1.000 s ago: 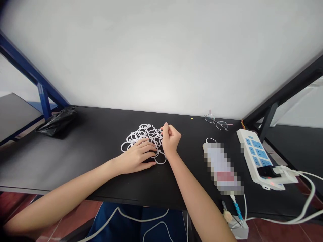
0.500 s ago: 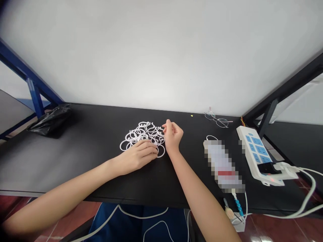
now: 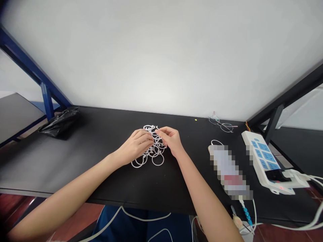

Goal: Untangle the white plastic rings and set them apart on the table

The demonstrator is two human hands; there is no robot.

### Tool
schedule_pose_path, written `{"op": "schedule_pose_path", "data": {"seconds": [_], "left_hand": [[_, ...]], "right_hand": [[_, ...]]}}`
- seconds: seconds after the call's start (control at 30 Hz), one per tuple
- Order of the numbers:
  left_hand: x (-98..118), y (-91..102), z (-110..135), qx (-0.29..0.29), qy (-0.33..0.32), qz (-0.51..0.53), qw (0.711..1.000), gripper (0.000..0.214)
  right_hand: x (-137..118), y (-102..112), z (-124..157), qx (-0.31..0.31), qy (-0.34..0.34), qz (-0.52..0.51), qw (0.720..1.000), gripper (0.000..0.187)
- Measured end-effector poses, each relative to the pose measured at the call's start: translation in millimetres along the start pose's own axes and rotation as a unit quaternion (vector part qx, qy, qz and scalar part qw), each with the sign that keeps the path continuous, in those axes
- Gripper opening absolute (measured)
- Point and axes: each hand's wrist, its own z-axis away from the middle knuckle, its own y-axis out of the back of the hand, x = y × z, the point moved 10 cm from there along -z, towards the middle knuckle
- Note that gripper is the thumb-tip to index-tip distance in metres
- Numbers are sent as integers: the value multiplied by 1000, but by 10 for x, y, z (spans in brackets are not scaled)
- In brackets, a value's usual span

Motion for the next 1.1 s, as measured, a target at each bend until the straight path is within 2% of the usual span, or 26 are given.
{"op": "schedule_pose_path", "data": {"seconds": [0.2,0.33,0.47,0.53,0.6,0.7,0.8,0.87,1.1], "left_hand": [[-25,15,0,10,15,31,999,12],[-54,25,23,42,32,70,996,9],[-223,69,61,80,109,145,980,10],[-385,57,96,89,181,228,953,30],[-525,-31,138,77,249,327,909,45],[-614,-173,178,57,299,441,845,35],[-646,-247,201,65,312,505,802,27],[-660,-284,220,71,321,533,780,29],[-722,-324,268,86,362,571,732,27]], "right_hand": [[-56,7,11,1,27,58,998,26],[-17,-23,15,-23,-4,36,999,27],[16,-18,19,-38,-43,-12,998,26],[17,-43,29,-54,-59,-26,997,25],[19,-75,44,-68,-74,-35,994,25],[23,-110,63,-79,-90,-45,992,24],[31,-110,65,-75,-90,-54,992,25],[42,-95,63,-64,-90,-61,992,26],[40,-79,58,-26,-90,-76,993,32]]}}
